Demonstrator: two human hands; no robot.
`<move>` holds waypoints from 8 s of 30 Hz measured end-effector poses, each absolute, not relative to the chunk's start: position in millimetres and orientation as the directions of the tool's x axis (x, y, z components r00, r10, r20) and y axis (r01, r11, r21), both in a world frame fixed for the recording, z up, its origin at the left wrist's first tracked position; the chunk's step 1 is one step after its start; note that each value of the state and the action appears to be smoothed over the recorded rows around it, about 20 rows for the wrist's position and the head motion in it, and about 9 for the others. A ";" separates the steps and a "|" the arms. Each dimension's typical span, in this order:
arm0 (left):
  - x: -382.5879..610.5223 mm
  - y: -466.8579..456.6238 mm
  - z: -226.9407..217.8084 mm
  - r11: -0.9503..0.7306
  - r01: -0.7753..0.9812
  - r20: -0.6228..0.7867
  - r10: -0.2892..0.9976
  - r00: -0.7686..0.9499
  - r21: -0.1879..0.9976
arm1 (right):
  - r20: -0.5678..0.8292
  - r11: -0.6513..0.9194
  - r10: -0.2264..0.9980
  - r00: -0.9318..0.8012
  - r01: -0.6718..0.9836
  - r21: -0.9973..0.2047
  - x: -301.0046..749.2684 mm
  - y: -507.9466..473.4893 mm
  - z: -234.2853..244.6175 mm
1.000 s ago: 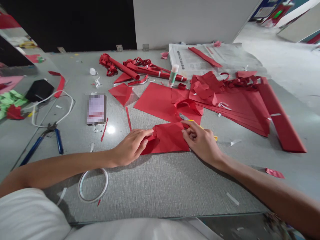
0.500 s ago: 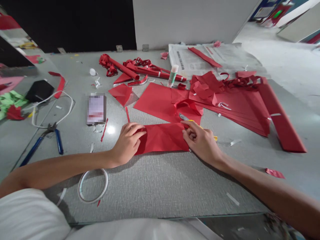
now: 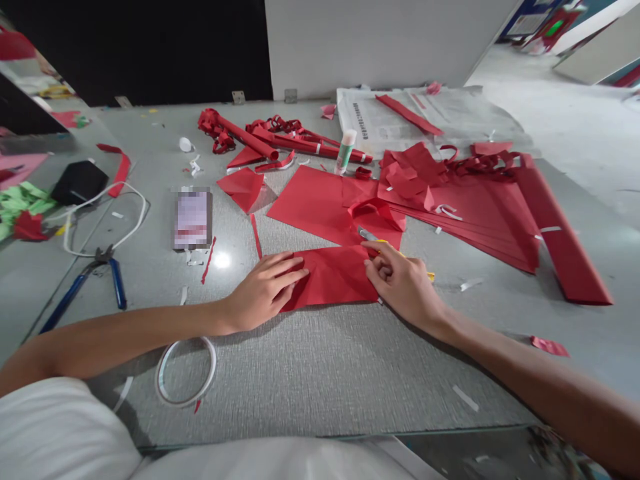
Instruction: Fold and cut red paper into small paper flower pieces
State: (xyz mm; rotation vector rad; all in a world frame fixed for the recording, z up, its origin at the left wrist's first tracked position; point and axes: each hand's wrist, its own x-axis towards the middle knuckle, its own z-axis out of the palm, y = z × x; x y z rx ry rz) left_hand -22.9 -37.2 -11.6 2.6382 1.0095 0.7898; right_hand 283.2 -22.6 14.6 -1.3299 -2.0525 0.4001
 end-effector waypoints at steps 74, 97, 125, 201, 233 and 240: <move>-27.6 -29.5 -6.4 -0.813 0.431 0.236 0.541 0.807 0.392 | 0.473 0.557 0.812 -0.342 0.699 -0.448 284.4 -23.6 2.9; -27.6 -29.3 -10.5 -0.813 0.428 0.250 0.544 0.801 0.396 | 0.448 0.811 0.582 -0.679 0.444 -0.380 285.2 -31.5 9.8; -28.3 -29.7 -11.5 -0.840 0.403 0.316 0.518 0.795 0.362 | 0.521 0.870 0.490 -0.699 0.349 -0.349 283.4 -24.4 10.9; -27.3 -31.9 -8.1 -0.819 0.443 0.267 0.548 0.793 0.365 | 0.507 0.623 0.761 -0.404 0.673 -0.398 289.3 -22.0 -0.9; -27.6 -32.3 -7.0 -0.818 0.454 0.265 0.553 0.790 0.354 | 0.481 0.634 0.759 -0.438 0.664 -0.396 286.9 -20.7 4.9; -27.6 -32.4 -8.3 -0.817 0.448 0.267 0.552 0.790 0.362 | 0.510 0.653 0.739 -0.441 0.653 -0.383 286.3 -20.6 5.2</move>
